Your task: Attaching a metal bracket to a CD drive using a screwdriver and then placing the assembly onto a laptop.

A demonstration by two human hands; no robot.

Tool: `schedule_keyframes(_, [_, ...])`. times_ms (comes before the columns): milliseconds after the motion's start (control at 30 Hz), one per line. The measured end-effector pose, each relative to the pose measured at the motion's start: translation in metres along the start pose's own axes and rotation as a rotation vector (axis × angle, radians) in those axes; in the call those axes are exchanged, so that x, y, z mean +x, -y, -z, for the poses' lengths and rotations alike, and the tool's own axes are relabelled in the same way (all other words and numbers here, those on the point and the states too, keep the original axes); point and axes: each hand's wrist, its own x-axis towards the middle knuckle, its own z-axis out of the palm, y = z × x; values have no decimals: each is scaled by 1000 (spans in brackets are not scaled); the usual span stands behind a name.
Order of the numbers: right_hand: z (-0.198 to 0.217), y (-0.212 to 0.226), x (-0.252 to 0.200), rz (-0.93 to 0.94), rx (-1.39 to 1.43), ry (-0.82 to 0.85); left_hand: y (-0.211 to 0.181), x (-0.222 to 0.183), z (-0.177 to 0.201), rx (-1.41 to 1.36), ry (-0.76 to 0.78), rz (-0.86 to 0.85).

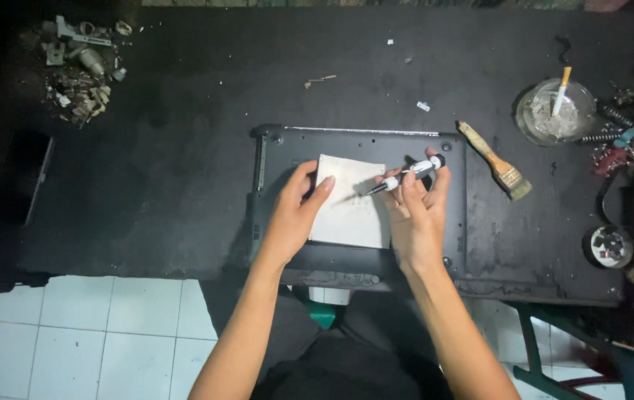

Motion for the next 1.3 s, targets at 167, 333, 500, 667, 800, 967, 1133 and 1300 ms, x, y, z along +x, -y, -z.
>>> schedule_keyframes(167, [1, 3, 4, 31, -20, 9, -2, -5, -4, -44, -31, 19])
schedule_keyframes(333, [4, 2, 6, 56, -16, 32, 17, 0, 2, -126, -6, -36])
schedule_keyframes(500, [7, -1, 5, 64, 25, 58, 27, 2, 11, -149, 69, -81])
schedule_keyframes(667, [14, -3, 8, 39, 40, 44, 24, 0, 10, -173, 88, -113])
schedule_keyframes(800, [20, -7, 13, 9, 86, 31, 20, -2, 11, -234, 100, -150])
schedule_keyframes(967, [18, -3, 14, -9, 115, 1, 24, -2, 11, -326, 103, -195])
schedule_keyframes(1133, [29, -9, 20, -19, 217, -29, 22, 1, 9, -355, 91, -211])
schedule_keyframes(1300, [30, -7, 20, -28, 269, -59, 31, 5, 7, -284, 21, -160])
